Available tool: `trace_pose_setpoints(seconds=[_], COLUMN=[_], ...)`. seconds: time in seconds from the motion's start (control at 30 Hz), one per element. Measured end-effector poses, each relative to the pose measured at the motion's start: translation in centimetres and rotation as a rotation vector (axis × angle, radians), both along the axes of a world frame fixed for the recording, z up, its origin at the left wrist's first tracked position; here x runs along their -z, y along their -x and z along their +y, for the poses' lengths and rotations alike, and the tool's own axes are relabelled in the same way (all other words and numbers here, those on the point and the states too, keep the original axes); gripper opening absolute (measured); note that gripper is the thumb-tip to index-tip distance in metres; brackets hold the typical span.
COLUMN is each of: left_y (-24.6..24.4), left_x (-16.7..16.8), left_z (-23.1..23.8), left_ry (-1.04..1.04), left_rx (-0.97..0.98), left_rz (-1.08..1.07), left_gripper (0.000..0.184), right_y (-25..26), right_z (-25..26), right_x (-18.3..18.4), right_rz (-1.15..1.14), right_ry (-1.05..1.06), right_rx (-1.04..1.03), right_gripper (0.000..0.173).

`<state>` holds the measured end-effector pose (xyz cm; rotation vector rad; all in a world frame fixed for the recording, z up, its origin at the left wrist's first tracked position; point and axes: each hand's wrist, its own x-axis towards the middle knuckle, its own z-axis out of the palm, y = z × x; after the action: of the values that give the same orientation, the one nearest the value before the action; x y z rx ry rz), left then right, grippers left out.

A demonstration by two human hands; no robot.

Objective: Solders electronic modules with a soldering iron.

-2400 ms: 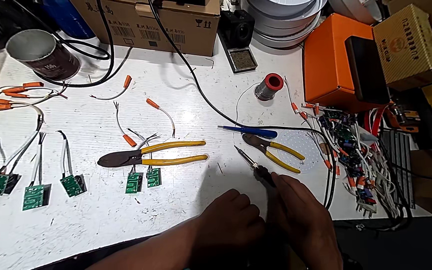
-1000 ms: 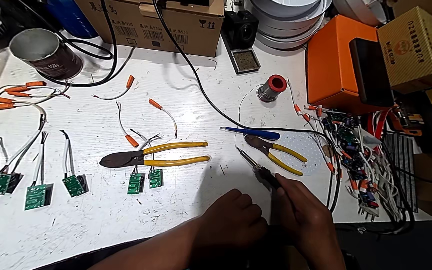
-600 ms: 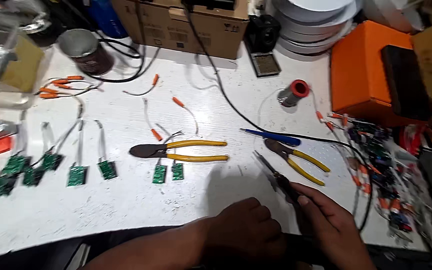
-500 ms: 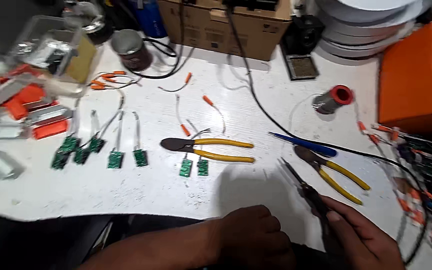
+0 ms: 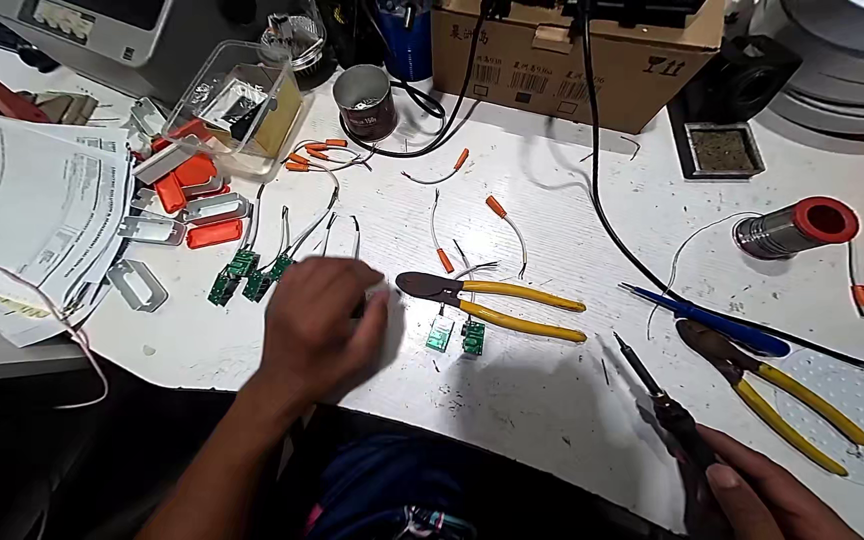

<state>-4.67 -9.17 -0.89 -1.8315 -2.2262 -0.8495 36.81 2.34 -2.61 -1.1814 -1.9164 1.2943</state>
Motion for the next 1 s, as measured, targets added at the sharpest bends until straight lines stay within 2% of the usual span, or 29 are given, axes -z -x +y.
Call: trace_pose_setpoints(seconds=[0.1, 0.27, 0.4, 0.5, 0.63, 0.73, 0.87, 1.0], left_y=[2.5, 3.6, 5.1, 5.2, 4.9, 5.1, 6.0, 6.8], left_x=[-1.3, -3.1, -2.5, -0.9, 0.3, 0.5, 1.2, 1.2], left_z=[2.2, 7.4, 10.7, 12.2, 13.5, 13.9, 13.6, 12.5], left_ry=[0.082, 0.149, 0.249, 0.296, 0.354, 0.306, 0.225, 0.193], left_rx=[0.029, 0.240, 0.255, 0.376, 0.579, 0.676, 0.686, 0.662], left_rz=[0.037, 0.129, 0.169, 0.209, 0.365, 0.506, 0.578, 0.530], left_gripper=[0.029, 0.021, 0.017, 0.017, 0.015, 0.020, 0.021, 0.022], right_y=[0.0, 0.1, 0.1, 0.3, 0.4, 0.5, 0.7, 0.7], right_z=[-0.4, -0.9, -1.5, -1.7, -1.7, -1.8, -1.7, -1.6], right_x=[-0.2, -0.6, -0.2, 0.2, 0.4, 0.5, 0.6, 0.9], right_rz=[0.007, 0.009, 0.018, 0.034, 0.052, 0.082, 0.108, 0.123], right_ry=[-0.004, -0.015, 0.030, 0.046, 0.052, 0.063, 0.061, 0.048], right_rx=[0.018, 0.062, 0.089, 0.111, 0.143, 0.177, 0.208, 0.209], right_gripper=[0.029, 0.029, 0.029, 0.029, 0.029, 0.029, 0.029, 0.029])
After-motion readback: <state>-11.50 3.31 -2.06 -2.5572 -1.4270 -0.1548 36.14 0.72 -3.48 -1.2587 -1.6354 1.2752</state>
